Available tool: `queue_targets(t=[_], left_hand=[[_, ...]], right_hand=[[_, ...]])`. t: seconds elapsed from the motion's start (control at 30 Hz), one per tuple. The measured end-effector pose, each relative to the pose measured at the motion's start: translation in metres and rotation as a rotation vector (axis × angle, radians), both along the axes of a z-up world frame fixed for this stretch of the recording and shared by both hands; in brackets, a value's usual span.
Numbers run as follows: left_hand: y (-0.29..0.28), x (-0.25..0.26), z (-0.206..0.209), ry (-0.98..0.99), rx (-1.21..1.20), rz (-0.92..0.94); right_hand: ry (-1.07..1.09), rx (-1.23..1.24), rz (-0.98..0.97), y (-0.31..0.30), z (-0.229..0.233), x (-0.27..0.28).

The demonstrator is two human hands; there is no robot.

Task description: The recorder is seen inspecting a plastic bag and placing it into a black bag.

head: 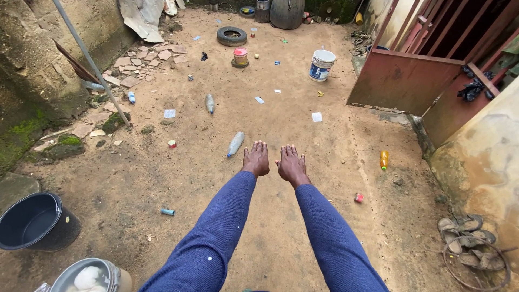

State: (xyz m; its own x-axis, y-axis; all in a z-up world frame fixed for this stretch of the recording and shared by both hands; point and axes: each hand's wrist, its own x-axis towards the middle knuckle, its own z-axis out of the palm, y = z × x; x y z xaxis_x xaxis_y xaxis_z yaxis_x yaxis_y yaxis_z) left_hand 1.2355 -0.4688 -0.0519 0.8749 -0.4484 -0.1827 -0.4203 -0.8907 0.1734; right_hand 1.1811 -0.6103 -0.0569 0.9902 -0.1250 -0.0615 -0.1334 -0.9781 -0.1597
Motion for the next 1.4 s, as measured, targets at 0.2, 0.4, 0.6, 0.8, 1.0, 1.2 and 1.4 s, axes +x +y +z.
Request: queue_targets(t=[0.2, 0.4, 0.6, 0.8, 1.0, 1.2, 1.4], left_hand=[[-0.01, 0.027, -0.01, 0.035, 0.022, 0.012], [-0.031, 0.063, -0.017, 0.031, 0.013, 0.055], [-0.074, 0.109, -0.008, 0.039, -0.011, 0.077], [-0.117, 0.147, -0.006, 0.037, -0.04, 0.124], [-0.144, 0.174, -0.01, 0.052, -0.052, 0.131], [-0.156, 0.202, -0.015, 0.058, -0.033, 0.118], [-0.167, 0.25, -0.017, 0.061, 0.011, 0.093]], right_hand=[[0.032, -0.006, 0.004, -0.01, -0.005, 0.03], [0.021, -0.01, 0.032, -0.039, -0.022, 0.077], [-0.018, -0.021, 0.069, -0.086, -0.02, 0.13], [-0.017, -0.02, 0.094, -0.134, -0.005, 0.165], [0.036, -0.044, 0.096, -0.16, 0.0, 0.192], [0.046, -0.032, 0.089, -0.17, -0.007, 0.219], [0.039, -0.027, 0.06, -0.178, -0.01, 0.259]])
